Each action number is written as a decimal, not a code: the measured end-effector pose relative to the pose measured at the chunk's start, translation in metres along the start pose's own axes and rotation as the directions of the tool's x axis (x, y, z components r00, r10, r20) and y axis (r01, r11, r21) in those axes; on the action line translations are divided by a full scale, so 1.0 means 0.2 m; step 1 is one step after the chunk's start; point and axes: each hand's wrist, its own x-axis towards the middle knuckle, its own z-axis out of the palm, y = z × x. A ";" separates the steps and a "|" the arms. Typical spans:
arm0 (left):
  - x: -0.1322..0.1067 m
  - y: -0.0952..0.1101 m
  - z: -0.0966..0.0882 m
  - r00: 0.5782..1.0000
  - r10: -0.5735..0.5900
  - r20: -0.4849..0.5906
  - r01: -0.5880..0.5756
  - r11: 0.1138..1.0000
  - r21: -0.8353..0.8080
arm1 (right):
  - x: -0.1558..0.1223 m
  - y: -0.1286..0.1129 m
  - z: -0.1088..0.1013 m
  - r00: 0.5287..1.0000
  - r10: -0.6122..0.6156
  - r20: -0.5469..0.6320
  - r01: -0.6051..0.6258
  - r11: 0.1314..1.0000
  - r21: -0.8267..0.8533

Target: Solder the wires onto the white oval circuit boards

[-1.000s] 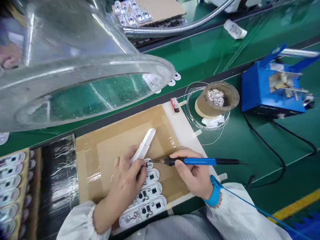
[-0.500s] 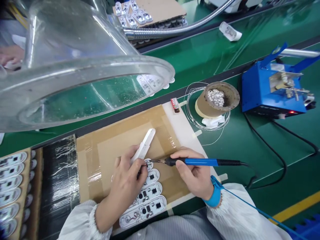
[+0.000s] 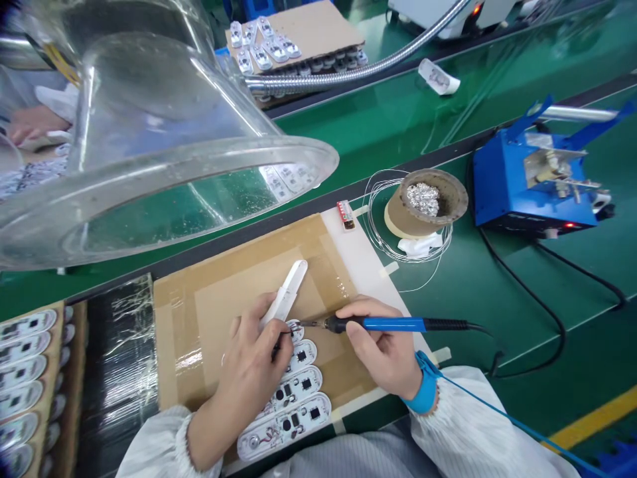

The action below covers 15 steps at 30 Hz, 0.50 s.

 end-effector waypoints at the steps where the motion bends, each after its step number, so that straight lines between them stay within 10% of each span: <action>1: 0.00 0.00 0.00 1.000 0.001 -0.002 -0.001 1.000 -0.001 | 0.00 0.00 0.00 1.000 -0.002 -0.007 0.002 1.000 -0.002; 15: -0.03 -0.01 -0.02 0.998 -0.059 0.017 0.060 0.995 -0.076 | -0.04 0.07 -0.02 0.988 0.056 -0.143 -0.045 0.996 0.077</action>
